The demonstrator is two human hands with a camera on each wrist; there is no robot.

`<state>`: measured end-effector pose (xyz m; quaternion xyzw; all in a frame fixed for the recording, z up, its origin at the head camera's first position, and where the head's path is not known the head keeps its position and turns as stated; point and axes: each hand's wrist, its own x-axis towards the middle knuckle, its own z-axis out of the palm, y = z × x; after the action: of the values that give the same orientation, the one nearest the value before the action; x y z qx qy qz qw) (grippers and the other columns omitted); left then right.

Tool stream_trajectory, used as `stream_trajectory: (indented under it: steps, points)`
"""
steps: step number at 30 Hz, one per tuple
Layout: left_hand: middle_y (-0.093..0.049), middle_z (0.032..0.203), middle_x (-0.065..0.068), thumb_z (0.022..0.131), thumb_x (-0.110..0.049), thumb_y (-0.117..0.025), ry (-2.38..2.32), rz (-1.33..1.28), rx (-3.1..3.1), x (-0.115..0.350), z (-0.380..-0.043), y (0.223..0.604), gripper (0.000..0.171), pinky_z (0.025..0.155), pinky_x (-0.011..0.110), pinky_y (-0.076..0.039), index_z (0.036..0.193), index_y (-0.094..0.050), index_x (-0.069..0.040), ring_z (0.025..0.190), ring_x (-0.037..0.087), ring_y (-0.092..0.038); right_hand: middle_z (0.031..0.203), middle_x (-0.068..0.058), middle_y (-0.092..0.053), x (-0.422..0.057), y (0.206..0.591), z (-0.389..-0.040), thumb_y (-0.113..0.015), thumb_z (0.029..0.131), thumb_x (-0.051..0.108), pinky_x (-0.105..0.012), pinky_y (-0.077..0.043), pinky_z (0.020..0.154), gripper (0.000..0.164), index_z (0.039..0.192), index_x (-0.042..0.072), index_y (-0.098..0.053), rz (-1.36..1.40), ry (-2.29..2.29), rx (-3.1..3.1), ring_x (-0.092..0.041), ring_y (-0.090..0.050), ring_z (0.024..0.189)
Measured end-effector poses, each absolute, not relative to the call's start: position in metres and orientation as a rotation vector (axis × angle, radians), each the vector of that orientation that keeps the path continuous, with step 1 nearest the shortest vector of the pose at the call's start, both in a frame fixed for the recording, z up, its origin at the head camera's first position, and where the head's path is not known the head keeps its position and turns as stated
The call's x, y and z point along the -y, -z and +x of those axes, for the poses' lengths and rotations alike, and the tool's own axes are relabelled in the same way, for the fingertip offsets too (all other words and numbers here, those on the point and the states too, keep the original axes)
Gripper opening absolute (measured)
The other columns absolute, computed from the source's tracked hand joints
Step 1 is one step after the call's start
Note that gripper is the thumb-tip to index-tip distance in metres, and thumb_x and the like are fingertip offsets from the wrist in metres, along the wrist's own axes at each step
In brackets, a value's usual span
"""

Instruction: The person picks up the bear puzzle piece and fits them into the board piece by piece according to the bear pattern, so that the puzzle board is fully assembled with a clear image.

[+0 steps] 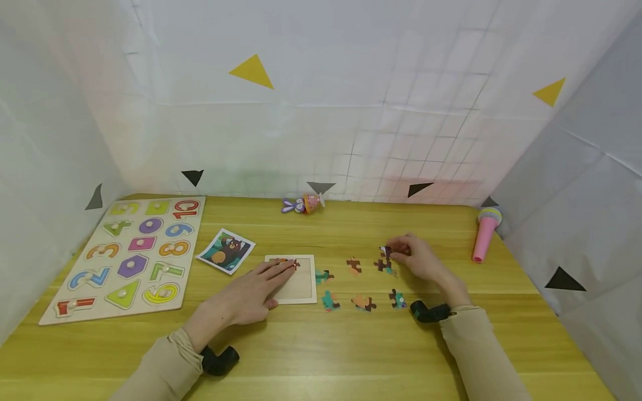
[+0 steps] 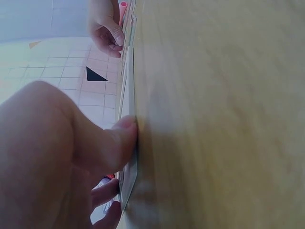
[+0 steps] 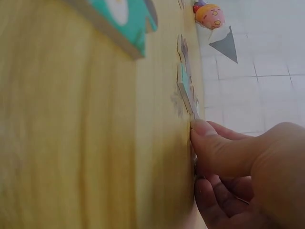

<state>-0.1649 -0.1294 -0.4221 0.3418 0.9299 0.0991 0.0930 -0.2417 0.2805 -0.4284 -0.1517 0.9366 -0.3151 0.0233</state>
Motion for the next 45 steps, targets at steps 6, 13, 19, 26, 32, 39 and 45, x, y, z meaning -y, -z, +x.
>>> stream_trajectory:
  steps: [6, 13, 19, 26, 32, 39, 45]
  points:
    - [-0.022, 0.166, 0.007, 0.099, -0.015, -0.053, -0.305, 1.039, -2.769, 0.1295, -0.1646, 0.4222, 0.068, 0.12, 0.051, -0.027, 0.16, -0.023, -0.011, 0.153, 0.032, -0.02, 0.105, -0.016, -0.059, -0.2805, 0.427, -0.2415, -0.064, 0.097, 0.004, -0.041, -0.05, 0.083, 0.022, 0.117, -0.002, -0.066, -0.48, 0.972, -2.917, -0.027, -0.059, 0.094]
    - [-0.022, 0.166, 0.008, 0.099, -0.014, -0.053, -0.314, 1.053, -2.771, 0.1293, -0.1633, 0.4219, 0.068, 0.12, 0.051, -0.026, 0.16, -0.024, -0.009, 0.152, 0.033, -0.02, 0.106, -0.016, -0.06, -0.2809, 0.4291, -0.2408, -0.064, 0.096, 0.003, -0.04, -0.05, 0.083, 0.02, 0.116, -0.002, -0.066, -0.511, 0.956, -2.931, -0.026, -0.059, 0.094]
    - [-0.022, 0.166, 0.007, 0.098, -0.014, -0.053, -0.318, 1.049, -2.768, 0.1292, -0.1625, 0.421, 0.068, 0.121, 0.051, -0.026, 0.16, -0.024, -0.009, 0.152, 0.033, -0.02, 0.105, -0.016, -0.06, -0.2813, 0.4293, -0.2401, -0.062, 0.096, 0.001, -0.039, -0.05, 0.082, 0.019, 0.115, -0.003, -0.066, -0.544, 0.947, -2.932, -0.026, -0.06, 0.094]
    - [-0.022, 0.166, 0.007, 0.099, -0.014, -0.053, -0.324, 1.039, -2.767, 0.1296, -0.1631, 0.4216, 0.068, 0.12, 0.051, -0.027, 0.16, -0.023, -0.01, 0.153, 0.033, -0.02, 0.104, -0.015, -0.06, -0.2813, 0.4287, -0.2399, -0.063, 0.097, 0.002, -0.04, -0.05, 0.083, 0.02, 0.116, -0.003, -0.066, -0.564, 0.94, -2.94, -0.026, -0.06, 0.095]
    - [-0.021, 0.167, 0.005, 0.099, -0.016, -0.052, -0.326, 1.038, -2.766, 0.1296, -0.1642, 0.4225, 0.069, 0.12, 0.051, -0.027, 0.16, -0.022, -0.012, 0.153, 0.032, -0.019, 0.107, -0.016, -0.059, -0.2821, 0.4294, -0.2389, -0.06, 0.098, 0.003, -0.04, -0.049, 0.083, 0.019, 0.116, -0.002, -0.065, -0.541, 0.932, -2.953, -0.027, -0.059, 0.095]
    - [-0.02, 0.167, 0.005, 0.098, -0.015, -0.052, -0.325, 1.033, -2.765, 0.1297, -0.1642, 0.4223, 0.069, 0.121, 0.051, -0.026, 0.16, -0.022, -0.012, 0.153, 0.031, -0.018, 0.109, -0.017, -0.061, -0.2831, 0.4283, -0.2404, -0.059, 0.099, 0.002, -0.039, -0.051, 0.082, 0.019, 0.116, -0.002, -0.065, -0.533, 0.97, -2.963, -0.027, -0.061, 0.096]
    - [-0.022, 0.166, 0.007, 0.098, -0.014, -0.053, -0.325, 1.042, -2.771, 0.1301, -0.1634, 0.4215, 0.068, 0.12, 0.051, -0.027, 0.16, -0.024, -0.01, 0.152, 0.033, -0.02, 0.111, -0.018, -0.064, -0.2835, 0.4283, -0.2407, -0.059, 0.099, 0.0, -0.045, -0.052, 0.085, 0.019, 0.117, -0.003, -0.065, -0.526, 0.966, -2.975, -0.03, -0.063, 0.098]
